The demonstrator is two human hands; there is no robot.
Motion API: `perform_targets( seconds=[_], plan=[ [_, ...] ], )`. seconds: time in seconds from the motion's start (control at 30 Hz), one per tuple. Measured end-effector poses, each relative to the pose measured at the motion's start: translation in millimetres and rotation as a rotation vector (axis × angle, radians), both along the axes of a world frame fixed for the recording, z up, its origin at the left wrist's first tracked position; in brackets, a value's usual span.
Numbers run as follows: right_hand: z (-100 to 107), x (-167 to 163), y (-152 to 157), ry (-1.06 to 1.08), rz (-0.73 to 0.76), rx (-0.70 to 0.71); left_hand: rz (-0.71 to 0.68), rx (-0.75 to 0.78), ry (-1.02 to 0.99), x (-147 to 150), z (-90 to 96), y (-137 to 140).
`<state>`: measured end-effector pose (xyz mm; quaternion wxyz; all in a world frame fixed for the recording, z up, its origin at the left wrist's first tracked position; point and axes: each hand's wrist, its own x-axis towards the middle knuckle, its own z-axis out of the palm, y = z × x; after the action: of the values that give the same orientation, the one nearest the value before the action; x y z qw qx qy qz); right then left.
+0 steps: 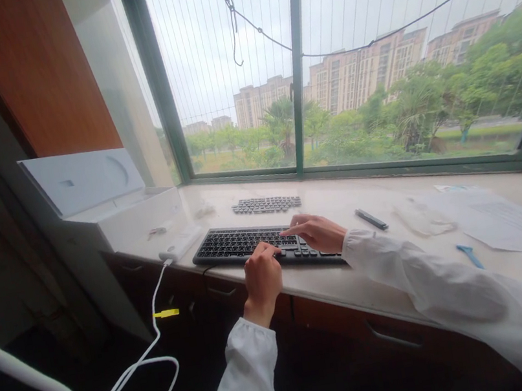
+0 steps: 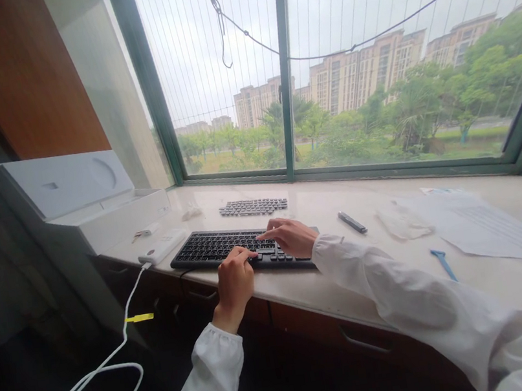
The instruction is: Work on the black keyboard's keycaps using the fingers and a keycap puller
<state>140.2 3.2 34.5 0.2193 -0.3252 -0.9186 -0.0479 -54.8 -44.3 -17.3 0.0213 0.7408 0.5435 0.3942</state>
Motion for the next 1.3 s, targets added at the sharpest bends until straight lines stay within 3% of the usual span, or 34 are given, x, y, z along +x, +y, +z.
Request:
perform_targets(
  seconds=[0.23,0.47,0.7,1.0,1.17,1.3],
  plan=[
    [-15,-1,2,-0.127,0.000,-0.027,-0.011,0.018,-0.023,-1,-4.2,2],
    [-5,-2,1,0.003,-0.020,0.030,-0.032,0.082,-0.065,-2,-9.3,5],
    [-13,-11,-3,-0.116,-0.004,-0.021,-0.023,0.082,-0.063,-2,-10.2,6],
    [7,6,3,0.032,-0.059,0.100,-0.025,0.065,-0.047,-2,-9.2,6],
    [4,1,0,-0.018,-0.013,0.045,-0.017,0.066,-0.042,-2,-9.2,7],
    [-5,-12,-4,0.016,-0.145,-0.030,-0.010,0.085,-0.029,-1,-10.3,7]
  ],
)
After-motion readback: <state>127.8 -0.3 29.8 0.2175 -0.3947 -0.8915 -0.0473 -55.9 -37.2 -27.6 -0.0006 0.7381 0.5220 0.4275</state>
